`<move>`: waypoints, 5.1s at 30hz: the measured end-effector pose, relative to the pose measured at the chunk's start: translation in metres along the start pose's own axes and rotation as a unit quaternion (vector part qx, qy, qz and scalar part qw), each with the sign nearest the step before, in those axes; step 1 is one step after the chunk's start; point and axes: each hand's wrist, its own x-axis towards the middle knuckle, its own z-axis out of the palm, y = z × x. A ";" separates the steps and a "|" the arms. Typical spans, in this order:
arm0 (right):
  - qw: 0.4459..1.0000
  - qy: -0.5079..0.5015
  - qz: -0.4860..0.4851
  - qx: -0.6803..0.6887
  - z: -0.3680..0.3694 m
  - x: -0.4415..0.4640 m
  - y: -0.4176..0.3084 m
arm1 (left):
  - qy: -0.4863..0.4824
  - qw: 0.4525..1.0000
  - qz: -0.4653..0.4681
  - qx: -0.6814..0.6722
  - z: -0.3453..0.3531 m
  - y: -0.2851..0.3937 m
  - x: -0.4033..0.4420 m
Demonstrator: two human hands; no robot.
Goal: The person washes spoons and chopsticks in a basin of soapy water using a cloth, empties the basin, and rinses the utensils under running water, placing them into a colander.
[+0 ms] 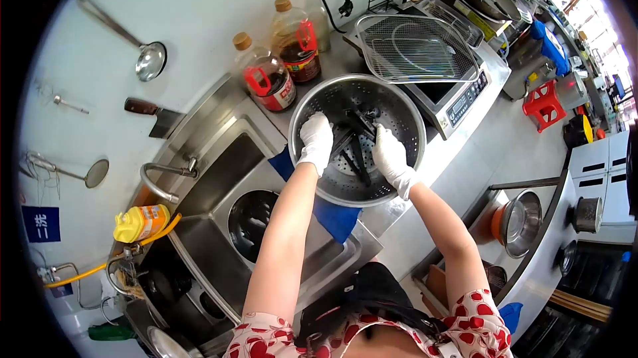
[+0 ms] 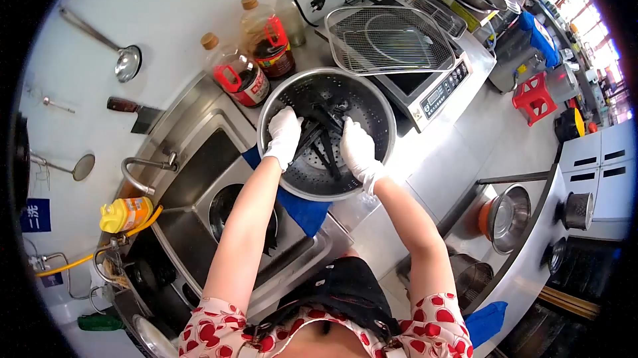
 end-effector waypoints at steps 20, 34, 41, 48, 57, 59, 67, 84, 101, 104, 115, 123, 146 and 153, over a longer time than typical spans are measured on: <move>0.988 -0.153 0.004 -0.030 -0.024 0.010 -0.005 | -0.179 0.914 -0.064 -0.358 0.007 -0.024 0.020; 0.995 -0.096 -0.033 0.000 -0.042 0.013 -0.022 | -0.130 0.961 -0.008 -0.244 0.006 -0.032 0.008; 0.977 0.008 -0.191 -0.092 -0.047 0.004 -0.071 | -0.121 0.959 -0.022 -0.254 0.003 -0.024 -0.001; 0.974 -0.077 -0.213 -0.027 -0.028 -0.028 -0.093 | -0.021 0.946 -0.002 -0.322 -0.049 -0.033 -0.017; 0.851 -0.387 -0.103 0.339 0.027 -0.112 -0.228 | 0.093 0.758 -0.322 -0.560 -0.091 -0.263 -0.165; 0.840 -0.465 -0.022 0.278 0.114 -0.134 -0.243 | 0.107 0.787 -0.329 -0.510 -0.036 -0.306 -0.214; 0.926 -0.284 0.189 0.160 0.333 -0.181 -0.233 | 0.054 0.911 -0.298 -0.278 0.161 -0.358 -0.288; 0.658 -0.288 0.491 0.492 0.349 -0.151 -0.263 | 0.074 0.812 -0.461 -0.350 0.176 -0.370 -0.211; 0.639 -0.246 0.400 0.609 0.384 -0.161 -0.246 | 0.108 0.465 -0.470 -0.742 0.193 -0.382 -0.233; 0.634 -0.235 0.428 0.600 0.368 -0.152 -0.254 | 0.159 0.478 -0.455 -0.734 0.185 -0.375 -0.231; 0.676 -0.196 0.455 0.546 0.351 -0.146 -0.261 | 0.178 0.401 -0.509 -0.740 0.125 -0.366 -0.221; 0.800 -0.283 0.339 0.406 0.383 -0.157 -0.246 | 0.139 0.842 -0.314 -0.416 0.201 -0.356 -0.251; 0.798 -0.368 0.311 0.363 0.378 -0.163 -0.219 | 0.162 0.650 -0.406 -0.622 0.156 -0.373 -0.206; 0.857 -0.400 0.247 0.211 0.325 -0.161 -0.239 | 0.195 0.629 -0.384 -0.647 0.179 -0.395 -0.213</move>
